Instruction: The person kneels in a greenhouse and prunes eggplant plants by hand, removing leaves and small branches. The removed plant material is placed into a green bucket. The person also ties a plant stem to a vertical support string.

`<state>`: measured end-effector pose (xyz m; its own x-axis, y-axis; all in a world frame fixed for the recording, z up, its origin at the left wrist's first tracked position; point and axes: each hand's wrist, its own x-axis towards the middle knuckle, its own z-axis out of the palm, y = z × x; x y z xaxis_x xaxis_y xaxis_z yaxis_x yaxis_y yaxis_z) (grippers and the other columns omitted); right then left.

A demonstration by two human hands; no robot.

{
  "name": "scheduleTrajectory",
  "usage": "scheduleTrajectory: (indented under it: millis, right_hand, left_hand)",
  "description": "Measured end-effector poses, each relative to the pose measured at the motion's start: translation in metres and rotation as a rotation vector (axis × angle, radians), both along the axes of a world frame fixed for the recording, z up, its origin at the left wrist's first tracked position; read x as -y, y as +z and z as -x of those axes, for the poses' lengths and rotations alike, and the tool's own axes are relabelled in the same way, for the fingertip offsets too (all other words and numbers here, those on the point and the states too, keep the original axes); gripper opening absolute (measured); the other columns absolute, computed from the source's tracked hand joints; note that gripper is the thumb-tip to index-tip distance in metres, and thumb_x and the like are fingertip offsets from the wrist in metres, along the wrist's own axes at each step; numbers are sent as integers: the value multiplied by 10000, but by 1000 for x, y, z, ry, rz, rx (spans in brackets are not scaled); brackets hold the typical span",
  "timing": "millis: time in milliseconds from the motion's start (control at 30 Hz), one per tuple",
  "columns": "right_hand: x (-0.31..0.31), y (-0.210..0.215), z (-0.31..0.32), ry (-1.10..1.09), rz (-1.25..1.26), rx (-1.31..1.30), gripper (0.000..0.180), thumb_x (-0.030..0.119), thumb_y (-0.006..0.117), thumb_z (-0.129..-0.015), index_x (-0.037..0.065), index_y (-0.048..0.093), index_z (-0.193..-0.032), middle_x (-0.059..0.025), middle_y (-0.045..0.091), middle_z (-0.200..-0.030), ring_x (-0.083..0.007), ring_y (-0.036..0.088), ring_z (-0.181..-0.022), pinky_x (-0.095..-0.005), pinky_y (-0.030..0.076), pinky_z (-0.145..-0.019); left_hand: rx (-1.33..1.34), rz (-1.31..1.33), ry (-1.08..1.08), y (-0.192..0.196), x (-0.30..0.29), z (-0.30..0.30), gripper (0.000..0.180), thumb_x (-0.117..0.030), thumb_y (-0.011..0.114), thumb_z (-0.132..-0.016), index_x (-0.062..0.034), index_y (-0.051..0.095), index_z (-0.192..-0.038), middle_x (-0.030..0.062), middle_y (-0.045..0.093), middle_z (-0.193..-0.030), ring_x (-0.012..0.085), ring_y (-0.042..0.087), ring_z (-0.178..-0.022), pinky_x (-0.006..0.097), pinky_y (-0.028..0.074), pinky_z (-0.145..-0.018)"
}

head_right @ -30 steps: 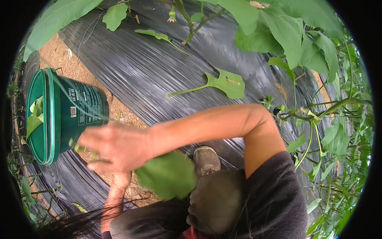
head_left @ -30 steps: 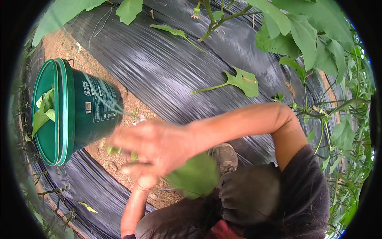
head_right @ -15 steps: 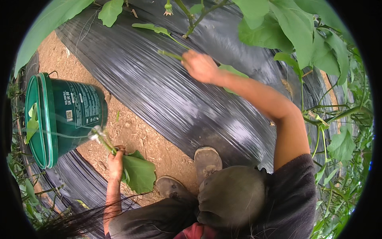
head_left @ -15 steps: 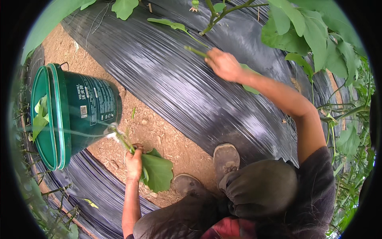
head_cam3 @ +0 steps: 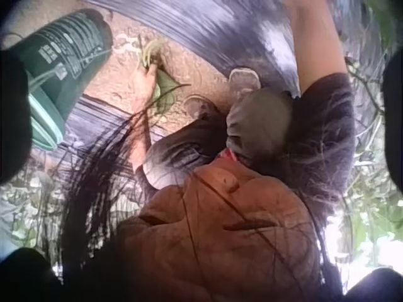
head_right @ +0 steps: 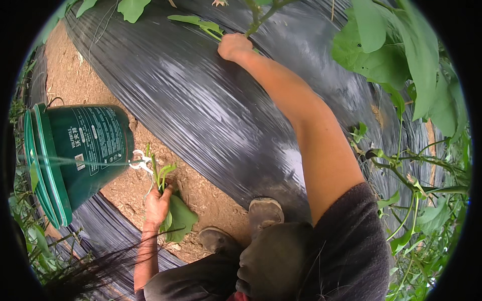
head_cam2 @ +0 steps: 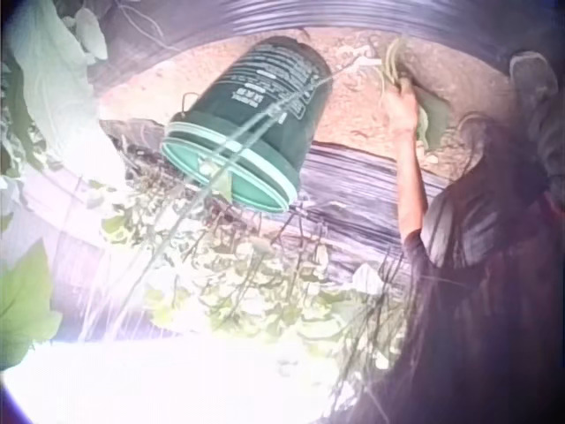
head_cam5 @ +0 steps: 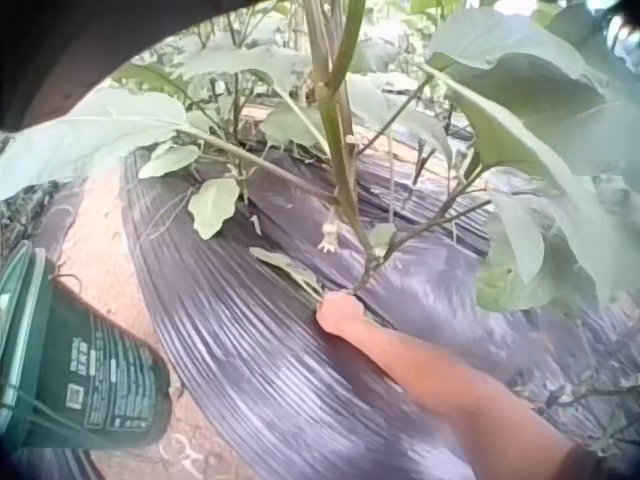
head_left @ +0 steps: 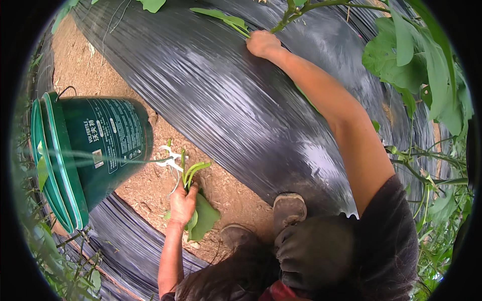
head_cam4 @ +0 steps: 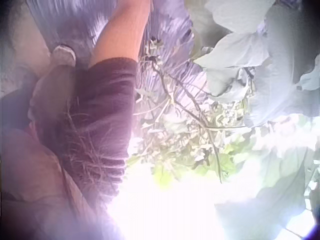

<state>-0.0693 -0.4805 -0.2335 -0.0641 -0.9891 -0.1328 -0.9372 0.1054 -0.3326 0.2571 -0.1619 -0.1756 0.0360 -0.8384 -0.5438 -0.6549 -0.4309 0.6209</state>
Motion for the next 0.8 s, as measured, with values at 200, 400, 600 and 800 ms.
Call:
scheduleTrajectory:
  millis: [200, 400, 600, 800]
  right_hand:
    - [-12, 8, 1, 1, 129, 117, 349, 289, 469, -909, 25, 641, -1057, -230, 641, -1058, -415, 611, -986, -494, 485, -860]
    - [-69, 73, -34, -271, 347, 853, 367, 281, 585, -852, -34, 556, -1037, -194, 643, -769, -307, 646, -723, -425, 506, -676]
    - [-133, 192, -109, 234, -42, 1935, 311, 79, 540, -853, 0, 448, -1140, -20, 486, -646, -74, 400, -435, -260, 337, -380]
    - [-206, 205, -137, -29, -434, 2016, 355, 129, 454, -941, -1, 389, -1265, 26, 360, -641, -62, 295, -435, -226, 265, -352]
  left_hand:
    - [-195, 34, 200, -5, -1, 1, 147, -121, 568, -922, -33, 611, -1031, 22, 614, -796, 106, 555, -737, 258, 455, -700]
    - [-621, 50, 540, 12, 21, 22, 173, -120, 517, -950, 0, 578, -1057, 39, 593, -748, 131, 591, -719, 274, 490, -651]
    - [-868, -281, 385, 53, 34, 49, 391, -284, 407, -979, 20, 511, -1202, 241, 658, -1014, 297, 654, -927, 380, 541, -817]
    - [-1087, -200, 787, 56, 12, 38, 507, -397, 453, -974, -45, 440, -1338, 133, 555, -1238, 245, 572, -1105, 391, 489, -942]
